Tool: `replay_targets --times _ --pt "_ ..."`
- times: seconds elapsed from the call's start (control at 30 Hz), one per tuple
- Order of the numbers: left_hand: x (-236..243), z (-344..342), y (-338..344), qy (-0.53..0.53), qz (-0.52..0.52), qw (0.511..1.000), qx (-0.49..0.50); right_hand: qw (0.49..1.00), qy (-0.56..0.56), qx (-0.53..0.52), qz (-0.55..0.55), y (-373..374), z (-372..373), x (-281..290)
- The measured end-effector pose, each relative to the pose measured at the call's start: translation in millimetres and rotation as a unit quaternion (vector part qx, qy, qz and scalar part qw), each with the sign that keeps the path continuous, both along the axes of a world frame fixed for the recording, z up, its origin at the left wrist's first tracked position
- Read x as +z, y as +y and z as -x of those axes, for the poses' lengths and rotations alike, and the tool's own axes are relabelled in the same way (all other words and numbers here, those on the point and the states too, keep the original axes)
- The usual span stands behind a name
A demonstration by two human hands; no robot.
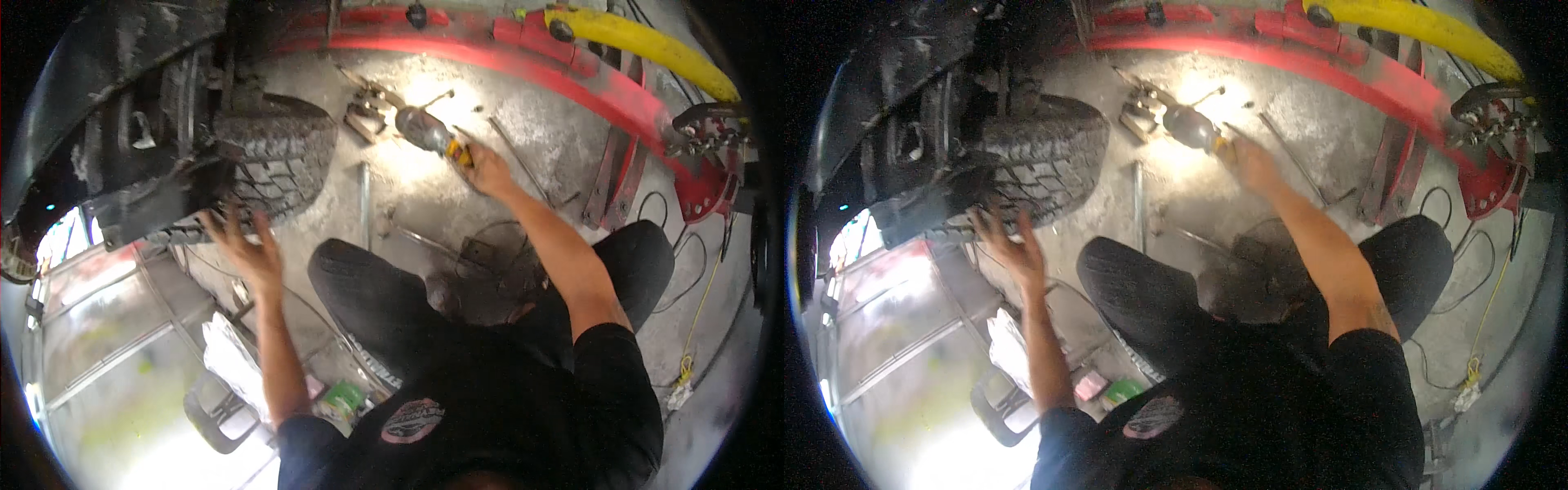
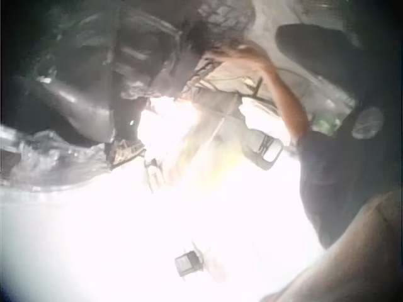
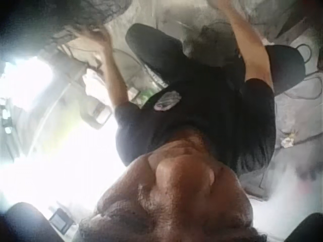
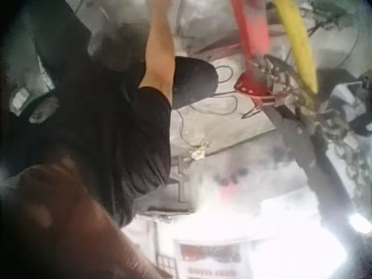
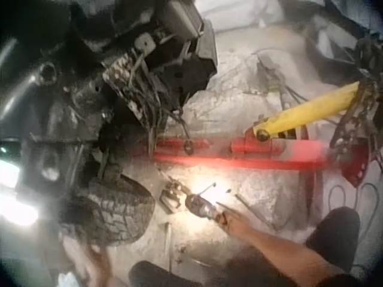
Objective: The person uses a hammer and a metal rod to straighten or align damaged body panels on a vehicle, occasionally using a heat gun or sander to work the material.
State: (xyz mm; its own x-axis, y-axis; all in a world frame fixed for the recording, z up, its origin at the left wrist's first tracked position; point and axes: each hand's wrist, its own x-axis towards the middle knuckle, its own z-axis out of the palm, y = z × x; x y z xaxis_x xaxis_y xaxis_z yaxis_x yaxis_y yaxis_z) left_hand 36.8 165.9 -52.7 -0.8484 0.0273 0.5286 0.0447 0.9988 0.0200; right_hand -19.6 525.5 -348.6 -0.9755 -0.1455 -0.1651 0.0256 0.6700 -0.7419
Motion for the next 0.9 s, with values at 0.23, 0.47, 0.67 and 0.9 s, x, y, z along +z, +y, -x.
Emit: replay_targets --times 0.23,0.47,0.67,0.9 --pt "-131 -60 93 -0.311 -0.300 0.899 -0.062 0.999 0.009 -0.013 0.029 -20 -34 -40" --pt "-163 -21 148 -0.402 -0.404 0.821 -0.014 0.975 0.062 -0.072 0.200 -59 -21 4" --pt "-271 7 145 -0.286 -0.680 0.675 -0.005 0.956 0.046 -0.019 0.290 -75 -48 37" --pt "-306 -29 122 -0.322 -0.763 0.525 0.196 0.999 0.012 0.035 -0.021 -3 -45 -67"
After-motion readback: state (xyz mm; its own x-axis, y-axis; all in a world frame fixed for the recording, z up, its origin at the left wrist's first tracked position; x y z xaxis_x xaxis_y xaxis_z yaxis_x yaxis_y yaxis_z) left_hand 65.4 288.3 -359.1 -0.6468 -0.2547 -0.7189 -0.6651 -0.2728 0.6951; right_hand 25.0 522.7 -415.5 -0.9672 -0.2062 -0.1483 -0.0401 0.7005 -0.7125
